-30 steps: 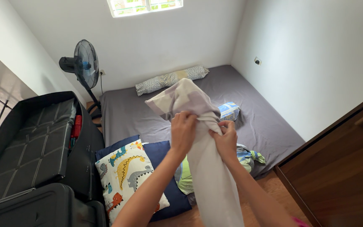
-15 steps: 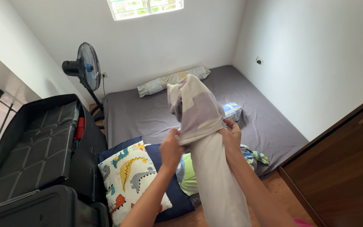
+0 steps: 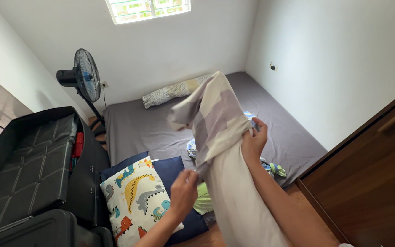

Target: The person takes a pillowcase from a pile and puts it onto a pillow, smoothing the fabric and folding the opening over.

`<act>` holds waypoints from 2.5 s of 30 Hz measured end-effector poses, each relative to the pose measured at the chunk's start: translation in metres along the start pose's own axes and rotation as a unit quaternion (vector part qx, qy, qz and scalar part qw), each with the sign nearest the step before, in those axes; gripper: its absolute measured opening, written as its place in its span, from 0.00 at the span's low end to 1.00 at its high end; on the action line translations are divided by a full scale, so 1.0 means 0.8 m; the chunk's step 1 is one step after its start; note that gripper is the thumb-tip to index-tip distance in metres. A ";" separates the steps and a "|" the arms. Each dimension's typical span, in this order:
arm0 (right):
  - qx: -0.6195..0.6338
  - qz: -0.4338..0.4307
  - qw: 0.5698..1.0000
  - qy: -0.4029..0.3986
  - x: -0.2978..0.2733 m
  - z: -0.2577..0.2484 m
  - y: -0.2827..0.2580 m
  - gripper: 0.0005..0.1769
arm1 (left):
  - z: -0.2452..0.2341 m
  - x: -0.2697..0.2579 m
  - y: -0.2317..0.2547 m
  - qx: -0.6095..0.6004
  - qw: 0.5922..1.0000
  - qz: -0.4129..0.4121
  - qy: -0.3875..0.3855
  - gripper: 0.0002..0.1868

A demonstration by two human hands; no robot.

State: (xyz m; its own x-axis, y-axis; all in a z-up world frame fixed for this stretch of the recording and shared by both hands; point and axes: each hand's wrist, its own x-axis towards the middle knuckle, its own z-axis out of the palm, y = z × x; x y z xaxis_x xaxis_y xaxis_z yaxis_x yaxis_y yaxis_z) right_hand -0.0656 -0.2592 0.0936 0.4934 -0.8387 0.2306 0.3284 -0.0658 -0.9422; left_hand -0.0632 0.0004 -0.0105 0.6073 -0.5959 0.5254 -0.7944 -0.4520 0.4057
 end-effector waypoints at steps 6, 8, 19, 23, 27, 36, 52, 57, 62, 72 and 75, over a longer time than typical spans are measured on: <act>0.037 0.064 0.997 -0.022 -0.031 0.024 0.015 0.23 | -0.052 0.130 0.091 -0.203 0.976 -0.063 0.050 0.51; 0.055 0.056 0.996 -0.034 -0.035 0.027 0.010 0.23 | -0.055 0.147 0.091 -0.154 0.981 -0.114 0.000 0.59; -0.139 0.013 0.967 -0.213 0.026 -0.037 -0.023 0.21 | -0.048 0.158 0.022 -0.444 0.851 -0.274 0.059 0.30; -0.299 -0.033 0.931 -0.205 0.041 -0.067 -0.026 0.31 | -0.030 0.148 -0.013 -0.521 0.800 -0.299 0.007 0.21; -0.288 -0.106 0.902 -0.304 0.041 -0.064 0.000 0.26 | 0.005 0.126 -0.043 -0.581 0.740 -0.335 -0.050 0.15; -0.283 -0.113 0.837 -0.455 -0.018 -0.029 0.014 0.14 | 0.119 0.063 -0.146 -0.412 0.717 -0.551 0.113 0.09; 0.083 0.560 0.805 -0.178 -0.050 -0.138 0.115 0.43 | 0.014 0.063 -0.122 -0.542 0.613 -0.575 -0.027 0.11; 0.019 0.398 0.865 -0.305 -0.042 -0.114 0.057 0.34 | -0.030 0.060 -0.096 -0.342 0.791 -0.507 -0.015 0.15; 0.007 0.316 0.899 -0.304 -0.050 -0.075 -0.005 0.27 | -0.090 0.074 -0.023 0.126 0.851 -0.428 -0.277 0.27; -0.369 -0.200 0.867 -0.269 -0.091 -0.036 -0.020 0.27 | -0.050 0.186 0.031 -0.037 0.993 -0.108 0.007 0.13; -0.430 -0.233 0.820 -0.298 -0.094 -0.047 0.020 0.33 | -0.030 0.200 0.048 -0.176 0.983 -0.042 0.022 0.12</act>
State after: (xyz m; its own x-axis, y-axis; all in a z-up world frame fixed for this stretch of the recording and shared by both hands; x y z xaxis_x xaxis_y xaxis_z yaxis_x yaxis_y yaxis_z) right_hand -0.1276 -0.2174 0.0520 0.8657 -0.2190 0.4501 0.0292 -0.8755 -0.4823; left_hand 0.0038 -0.0964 0.1075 0.6762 -0.5331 0.5085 -0.6960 -0.2363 0.6780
